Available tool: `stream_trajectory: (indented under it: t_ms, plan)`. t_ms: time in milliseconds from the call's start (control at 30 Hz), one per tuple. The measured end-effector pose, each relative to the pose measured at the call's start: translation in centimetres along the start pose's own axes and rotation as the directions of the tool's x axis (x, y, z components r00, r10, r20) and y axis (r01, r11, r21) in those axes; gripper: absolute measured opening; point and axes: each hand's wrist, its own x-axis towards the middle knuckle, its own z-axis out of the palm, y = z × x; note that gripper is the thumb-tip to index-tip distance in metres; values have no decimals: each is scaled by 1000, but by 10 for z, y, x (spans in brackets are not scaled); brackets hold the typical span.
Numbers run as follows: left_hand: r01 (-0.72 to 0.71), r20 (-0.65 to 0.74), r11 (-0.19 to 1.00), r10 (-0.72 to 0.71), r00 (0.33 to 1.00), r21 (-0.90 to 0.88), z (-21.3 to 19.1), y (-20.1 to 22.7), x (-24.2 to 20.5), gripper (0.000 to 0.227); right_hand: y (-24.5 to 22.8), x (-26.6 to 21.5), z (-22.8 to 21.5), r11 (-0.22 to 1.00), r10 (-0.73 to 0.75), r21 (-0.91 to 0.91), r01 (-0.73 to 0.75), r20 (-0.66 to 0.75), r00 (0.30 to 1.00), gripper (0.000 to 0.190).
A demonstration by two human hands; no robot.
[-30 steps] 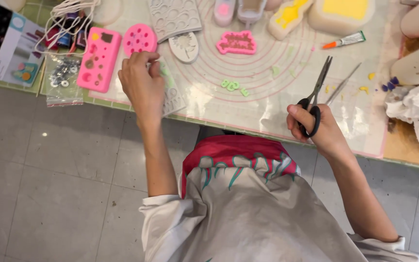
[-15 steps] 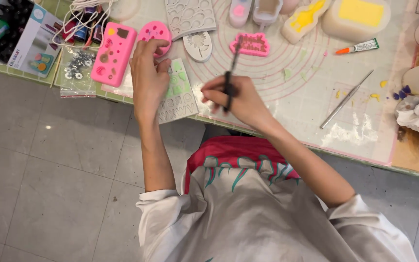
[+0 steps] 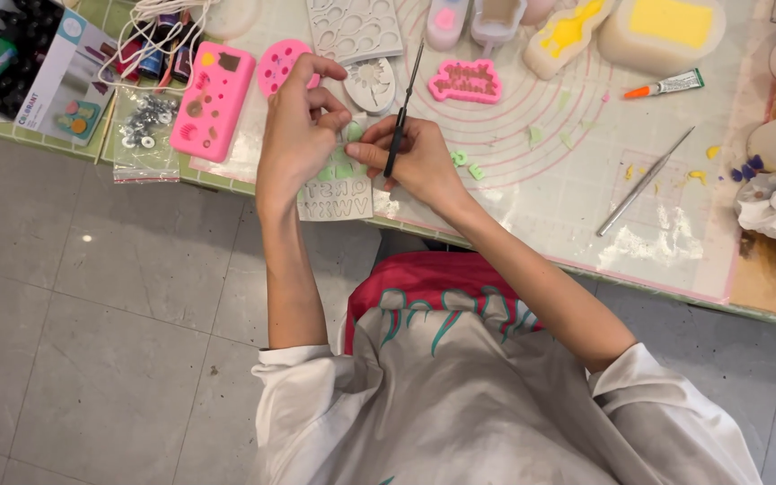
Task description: Trimming excess wax from small decorative elements using scissors and a needle tool.
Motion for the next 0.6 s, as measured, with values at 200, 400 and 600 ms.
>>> stream_trajectory:
  t_ms: [200,400,600]
  plan:
    - [18,126,995,-5,992,-97,10,3,6,43,-6,2,-7,999,44,-20,-46,-89,995,41]
    - [-5,106,967,33,994,-254,19,-25,15,41,-16,1,-20,997,78,-17,-79,-64,995,38]
    - [118,78,926,-96,992,-359,24,-26,15,42,-30,-17,-46,994,106,-20,-105,14,994,29]
